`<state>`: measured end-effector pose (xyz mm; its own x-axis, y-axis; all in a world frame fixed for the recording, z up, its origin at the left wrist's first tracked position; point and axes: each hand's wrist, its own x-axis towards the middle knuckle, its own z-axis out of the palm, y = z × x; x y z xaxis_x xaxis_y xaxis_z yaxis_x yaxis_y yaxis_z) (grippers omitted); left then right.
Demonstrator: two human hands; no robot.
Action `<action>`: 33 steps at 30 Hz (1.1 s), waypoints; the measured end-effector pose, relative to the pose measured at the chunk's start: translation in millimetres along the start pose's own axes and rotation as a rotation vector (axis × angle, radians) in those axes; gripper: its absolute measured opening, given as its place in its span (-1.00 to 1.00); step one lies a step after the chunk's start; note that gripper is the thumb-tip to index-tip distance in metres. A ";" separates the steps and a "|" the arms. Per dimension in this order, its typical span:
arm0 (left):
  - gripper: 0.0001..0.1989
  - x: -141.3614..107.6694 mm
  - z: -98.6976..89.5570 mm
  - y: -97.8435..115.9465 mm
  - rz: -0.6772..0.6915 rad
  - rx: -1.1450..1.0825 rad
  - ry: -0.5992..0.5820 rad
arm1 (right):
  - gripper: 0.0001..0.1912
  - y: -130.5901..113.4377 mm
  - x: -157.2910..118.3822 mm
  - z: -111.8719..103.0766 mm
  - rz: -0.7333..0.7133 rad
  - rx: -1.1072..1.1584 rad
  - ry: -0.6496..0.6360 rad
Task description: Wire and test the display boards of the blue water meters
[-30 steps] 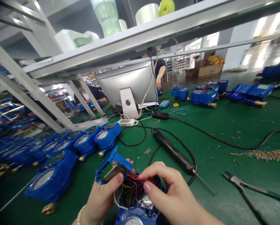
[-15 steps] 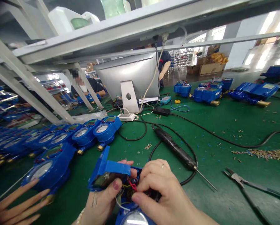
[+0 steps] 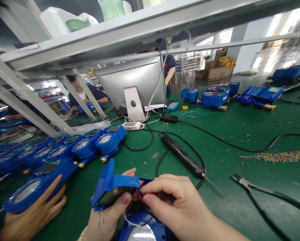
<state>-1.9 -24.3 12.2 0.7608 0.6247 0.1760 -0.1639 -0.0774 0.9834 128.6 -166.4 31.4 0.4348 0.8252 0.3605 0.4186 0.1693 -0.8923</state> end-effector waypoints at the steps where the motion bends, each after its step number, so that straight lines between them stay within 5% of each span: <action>1: -0.76 -0.2 0.1 -0.8 0.026 0.038 0.012 | -0.88 -1.1 0.1 0.8 0.010 -0.006 0.000; 8: -0.81 -1.7 6.3 2.1 0.135 0.181 0.024 | -0.84 -5.1 -2.1 8.7 0.061 -0.066 0.022; 17: -0.75 -9.0 19.2 5.8 0.126 0.274 0.205 | -0.80 -2.3 -8.4 11.8 -0.096 -0.246 0.163; 24: -0.79 -9.1 22.8 7.9 0.108 0.221 0.150 | -0.86 -3.4 -8.0 9.3 -0.189 -0.380 0.277; 33: -0.77 -7.8 23.8 10.4 0.132 0.191 0.111 | -0.90 -4.5 -5.4 7.6 -0.059 -0.552 0.121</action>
<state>5.4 -48.4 22.0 0.6652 0.6803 0.3076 -0.1277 -0.3023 0.9446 118.2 -167.5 31.4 0.4726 0.7497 0.4632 0.7857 -0.1203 -0.6068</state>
